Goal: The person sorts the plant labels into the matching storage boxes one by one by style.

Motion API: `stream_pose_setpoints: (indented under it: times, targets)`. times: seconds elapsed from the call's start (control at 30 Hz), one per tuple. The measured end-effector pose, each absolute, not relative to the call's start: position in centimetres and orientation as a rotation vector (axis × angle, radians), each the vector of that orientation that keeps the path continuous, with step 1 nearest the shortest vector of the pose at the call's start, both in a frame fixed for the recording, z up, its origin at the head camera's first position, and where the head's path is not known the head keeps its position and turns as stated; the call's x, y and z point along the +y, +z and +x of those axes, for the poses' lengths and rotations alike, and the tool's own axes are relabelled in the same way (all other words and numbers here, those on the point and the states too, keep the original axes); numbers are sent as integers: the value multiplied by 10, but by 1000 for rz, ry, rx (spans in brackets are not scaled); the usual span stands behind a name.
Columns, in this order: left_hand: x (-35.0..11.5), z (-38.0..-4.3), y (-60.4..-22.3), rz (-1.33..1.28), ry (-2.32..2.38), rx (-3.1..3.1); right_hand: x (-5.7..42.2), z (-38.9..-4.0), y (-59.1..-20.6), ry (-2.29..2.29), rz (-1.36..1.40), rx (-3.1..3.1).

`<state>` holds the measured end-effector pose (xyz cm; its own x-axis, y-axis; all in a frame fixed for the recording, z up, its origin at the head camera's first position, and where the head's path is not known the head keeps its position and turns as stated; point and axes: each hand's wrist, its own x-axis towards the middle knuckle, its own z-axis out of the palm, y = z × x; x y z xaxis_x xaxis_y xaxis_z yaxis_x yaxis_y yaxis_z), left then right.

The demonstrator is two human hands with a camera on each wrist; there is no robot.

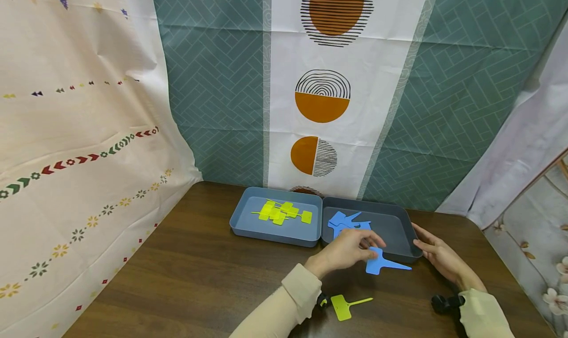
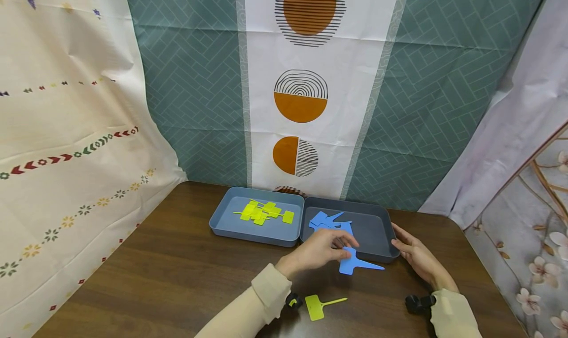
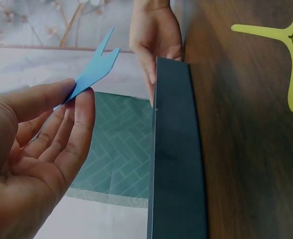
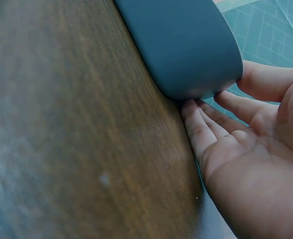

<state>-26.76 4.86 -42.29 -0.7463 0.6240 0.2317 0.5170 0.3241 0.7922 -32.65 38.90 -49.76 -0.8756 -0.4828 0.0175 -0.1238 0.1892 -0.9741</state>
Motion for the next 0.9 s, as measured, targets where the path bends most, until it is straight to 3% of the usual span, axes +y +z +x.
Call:
stream_pose_setpoints:
  times: [0.9]
  targets:
    - [24,-290,-417,963,1488,2562,389,-328,-496,-1732,-534,2170]
